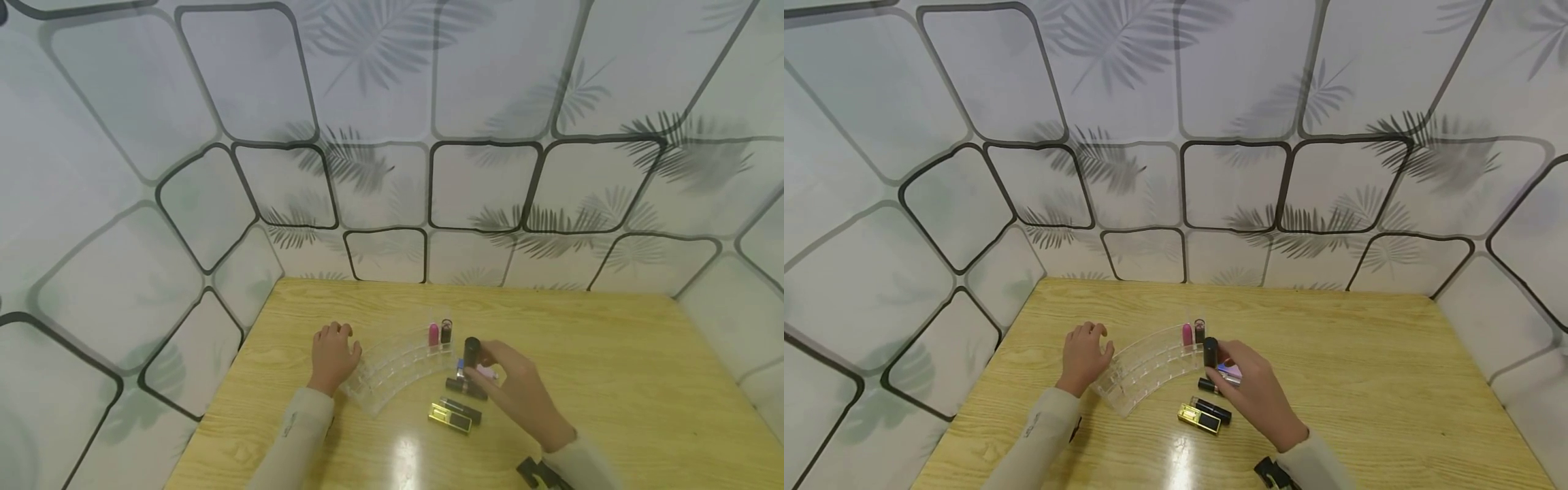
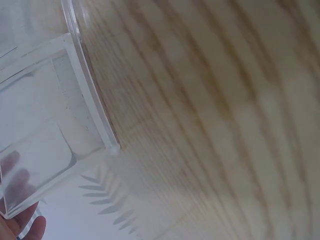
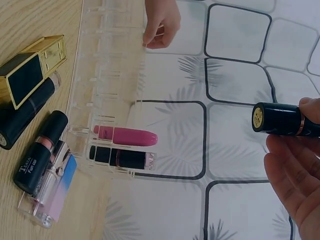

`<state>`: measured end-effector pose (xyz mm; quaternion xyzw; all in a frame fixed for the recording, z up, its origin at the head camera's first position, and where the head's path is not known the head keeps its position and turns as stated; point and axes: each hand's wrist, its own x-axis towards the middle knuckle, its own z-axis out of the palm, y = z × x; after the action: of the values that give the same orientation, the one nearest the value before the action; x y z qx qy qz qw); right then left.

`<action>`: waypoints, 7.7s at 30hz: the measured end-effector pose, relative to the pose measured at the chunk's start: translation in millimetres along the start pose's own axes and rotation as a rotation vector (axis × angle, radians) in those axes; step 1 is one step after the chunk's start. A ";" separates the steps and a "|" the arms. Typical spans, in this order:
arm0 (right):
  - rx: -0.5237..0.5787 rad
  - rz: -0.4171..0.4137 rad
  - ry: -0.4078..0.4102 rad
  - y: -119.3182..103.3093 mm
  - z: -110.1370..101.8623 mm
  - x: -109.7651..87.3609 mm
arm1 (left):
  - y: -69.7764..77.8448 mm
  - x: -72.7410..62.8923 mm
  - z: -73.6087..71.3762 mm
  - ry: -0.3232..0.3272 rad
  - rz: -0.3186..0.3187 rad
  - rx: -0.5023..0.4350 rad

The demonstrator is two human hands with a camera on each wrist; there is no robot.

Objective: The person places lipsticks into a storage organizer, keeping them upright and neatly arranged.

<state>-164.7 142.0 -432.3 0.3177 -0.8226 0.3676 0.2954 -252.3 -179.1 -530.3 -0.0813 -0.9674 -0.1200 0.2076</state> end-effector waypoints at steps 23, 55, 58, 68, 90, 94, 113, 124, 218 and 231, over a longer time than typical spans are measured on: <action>0.017 0.125 0.025 27.2 72.5 12.6 | 0.5 -1.2 -1.6 0.042 0.018 -0.004; -0.209 0.356 0.009 42.5 151.1 11.9 | 1.7 -2.5 0.9 0.051 0.000 -0.024; -0.220 0.334 0.022 43.5 153.5 12.2 | 3.2 -2.2 -0.8 0.047 -0.001 -0.023; -0.291 0.314 -0.002 48.1 158.7 9.8 | 4.6 -1.5 -3.6 0.044 -0.001 -0.014; -0.307 0.337 -0.028 48.9 161.9 3.1 | 4.4 -3.1 -0.5 0.032 -0.006 -0.017; -0.330 0.312 -0.026 50.2 162.2 2.3 | 5.5 -2.8 -0.9 0.046 0.004 -0.004; -0.326 0.336 -0.024 44.1 157.9 6.4 | 6.5 -3.1 -2.8 0.152 0.088 0.046; -0.373 0.278 0.019 36.2 142.1 14.3 | 4.9 -2.9 0.8 0.120 0.109 0.057; -0.352 0.442 -0.580 101.6 57.3 -38.3 | 19.3 -8.3 5.5 0.190 0.014 0.079; -0.286 0.466 -0.582 98.6 50.7 -34.5 | 19.7 -8.1 5.7 0.179 0.008 0.074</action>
<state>-228.9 164.3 -526.4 0.1693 -0.9648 0.2013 0.0000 -243.1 -159.6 -534.8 -0.0662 -0.9485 -0.0900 0.2963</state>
